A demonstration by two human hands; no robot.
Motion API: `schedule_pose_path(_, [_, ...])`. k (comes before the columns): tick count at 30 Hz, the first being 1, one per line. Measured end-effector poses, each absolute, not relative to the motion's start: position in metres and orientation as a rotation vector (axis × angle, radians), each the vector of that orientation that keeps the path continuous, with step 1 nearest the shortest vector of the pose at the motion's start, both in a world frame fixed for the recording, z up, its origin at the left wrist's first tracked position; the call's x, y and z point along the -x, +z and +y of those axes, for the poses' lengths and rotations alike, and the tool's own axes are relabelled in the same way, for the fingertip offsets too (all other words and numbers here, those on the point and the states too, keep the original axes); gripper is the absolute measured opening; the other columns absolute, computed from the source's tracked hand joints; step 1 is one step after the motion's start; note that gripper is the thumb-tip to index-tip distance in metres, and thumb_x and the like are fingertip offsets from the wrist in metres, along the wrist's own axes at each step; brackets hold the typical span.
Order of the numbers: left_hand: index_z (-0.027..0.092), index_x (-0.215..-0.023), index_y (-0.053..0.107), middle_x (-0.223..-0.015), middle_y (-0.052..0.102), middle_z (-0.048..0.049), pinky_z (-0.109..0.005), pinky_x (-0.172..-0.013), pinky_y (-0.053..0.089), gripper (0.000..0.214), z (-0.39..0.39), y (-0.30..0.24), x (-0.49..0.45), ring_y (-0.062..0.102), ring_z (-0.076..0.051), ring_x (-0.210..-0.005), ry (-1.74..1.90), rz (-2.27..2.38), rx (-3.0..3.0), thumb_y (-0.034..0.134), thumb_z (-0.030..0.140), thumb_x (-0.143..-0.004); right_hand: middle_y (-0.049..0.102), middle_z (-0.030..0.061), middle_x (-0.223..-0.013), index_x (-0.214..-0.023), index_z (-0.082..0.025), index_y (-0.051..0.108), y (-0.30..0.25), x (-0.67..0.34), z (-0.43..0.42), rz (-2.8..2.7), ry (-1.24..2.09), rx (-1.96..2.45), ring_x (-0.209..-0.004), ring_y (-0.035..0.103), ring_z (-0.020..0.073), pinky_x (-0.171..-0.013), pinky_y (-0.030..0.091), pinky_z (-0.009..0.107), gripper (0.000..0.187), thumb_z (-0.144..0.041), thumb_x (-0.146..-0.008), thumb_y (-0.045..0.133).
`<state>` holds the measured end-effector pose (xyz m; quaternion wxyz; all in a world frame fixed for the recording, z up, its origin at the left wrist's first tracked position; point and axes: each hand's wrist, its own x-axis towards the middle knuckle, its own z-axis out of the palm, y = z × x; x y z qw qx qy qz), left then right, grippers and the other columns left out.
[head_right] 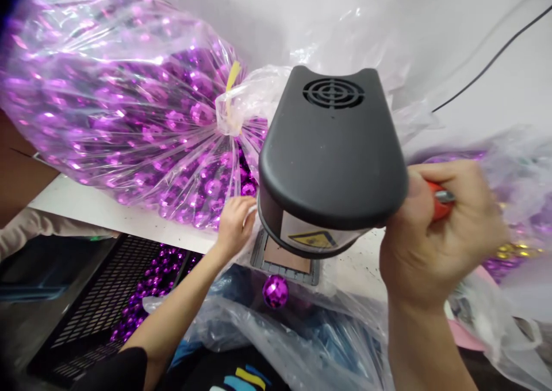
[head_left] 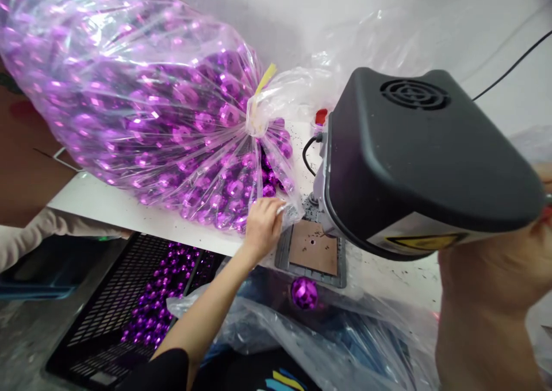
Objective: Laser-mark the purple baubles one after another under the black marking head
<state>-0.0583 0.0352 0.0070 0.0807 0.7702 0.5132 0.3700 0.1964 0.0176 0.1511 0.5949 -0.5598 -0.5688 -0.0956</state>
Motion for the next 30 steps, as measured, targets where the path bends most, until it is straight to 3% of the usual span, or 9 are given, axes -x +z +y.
schedule_pose_path(3, [0.015,-0.122,0.062,-0.123,0.065,-0.0182,-0.052,-0.093,0.041,0.032,0.084,0.007,0.062,0.055,-0.035,-0.110,0.638,1.940,-2.473,0.047,0.013,-0.094,0.054,0.0008,-0.073,-0.081,-0.012,0.061,0.157,-0.189,0.015,-1.326,-0.185,1.262,-0.069,0.045,0.0003,-0.066,0.030,0.020,0.039,-0.049,-0.092,0.055])
schedule_pose_path(7, [0.011,-0.119,0.063,-0.110,0.065,-0.0200,-0.051,-0.091,0.041,0.033,0.109,0.003,0.064,0.057,-0.036,-0.106,0.342,2.019,-2.487,0.054,0.013,-0.088,0.055,0.0014,-0.073,-0.082,-0.011,0.062,0.156,-0.192,0.018,-1.328,-0.176,1.259,-0.067,0.046,0.0010,-0.065,0.029,0.021,0.039,-0.049,-0.091,0.055])
schedule_pose_path(12, [0.017,-0.129,0.055,-0.126,0.059,-0.0153,-0.047,-0.097,0.045,0.051,0.075,0.023,0.074,0.057,-0.032,-0.115,0.969,1.715,-2.039,0.071,0.024,-0.081,0.051,-0.0003,-0.068,-0.080,-0.011,0.061,0.151,-0.202,0.028,-1.334,-0.224,1.194,-0.064,0.041,-0.0005,-0.064,0.026,0.021,0.038,-0.048,-0.091,0.056])
schedule_pose_path(15, [0.024,-0.132,0.052,-0.122,0.062,-0.0091,-0.036,-0.086,0.053,0.054,0.039,0.035,0.074,0.063,-0.023,-0.104,1.260,1.272,-1.344,0.072,0.034,-0.084,0.047,-0.0014,-0.066,-0.081,-0.011,0.060,0.153,-0.201,0.031,-1.323,-0.138,1.202,-0.062,0.037,-0.0008,-0.064,0.029,0.021,0.032,-0.041,-0.090,0.057])
schedule_pose_path(20, [0.021,-0.124,0.061,-0.105,0.070,-0.0080,-0.027,-0.069,0.056,0.042,-0.001,0.025,0.051,0.072,-0.021,-0.091,0.953,0.646,-0.616,0.068,0.041,-0.088,0.046,-0.0015,-0.069,-0.080,-0.010,0.057,0.158,-0.196,0.034,-1.290,-0.042,1.197,-0.064,0.038,-0.0001,-0.067,0.031,0.021,0.035,-0.044,-0.091,0.055])
schedule_pose_path(23, [0.016,-0.108,0.064,-0.092,0.071,-0.0070,-0.028,-0.066,0.057,0.045,-0.003,0.010,0.034,0.074,-0.021,-0.080,0.880,0.668,-0.529,0.075,0.050,-0.081,0.045,-0.0014,-0.069,-0.079,-0.010,0.056,0.159,-0.195,0.036,-1.302,-0.009,1.198,-0.065,0.038,-0.0001,-0.066,0.030,0.021,0.038,-0.047,-0.091,0.054])
schedule_pose_path(26, [0.015,-0.098,0.063,-0.080,0.070,-0.0038,-0.022,-0.053,0.050,0.052,0.000,0.001,0.023,0.069,-0.015,-0.064,0.907,0.811,-0.575,0.076,0.061,-0.075,0.042,-0.0018,-0.067,-0.079,-0.010,0.054,0.160,-0.195,0.035,-1.320,0.003,1.200,-0.064,0.037,-0.0005,-0.065,0.029,0.020,0.039,-0.047,-0.091,0.054])
schedule_pose_path(28, [0.015,-0.096,0.064,-0.075,0.067,-0.0008,-0.018,-0.047,0.041,0.052,0.001,-0.002,0.020,0.060,-0.009,-0.055,0.935,0.911,-0.649,0.074,0.062,-0.076,0.040,-0.0023,-0.065,-0.079,-0.010,0.054,0.161,-0.194,0.034,-1.328,0.008,1.198,-0.063,0.036,-0.0010,-0.063,0.028,0.019,0.040,-0.048,-0.092,0.053])
schedule_pose_path(30, [0.015,-0.101,0.064,-0.080,0.069,-0.0002,-0.018,-0.051,0.042,0.049,0.002,-0.003,0.019,0.058,-0.007,-0.056,0.970,0.987,-0.775,0.077,0.056,-0.076,0.040,-0.0024,-0.064,-0.080,-0.009,0.054,0.163,-0.192,0.033,-1.331,0.001,1.193,-0.063,0.036,-0.0013,-0.062,0.027,0.018,0.039,-0.047,-0.092,0.053])
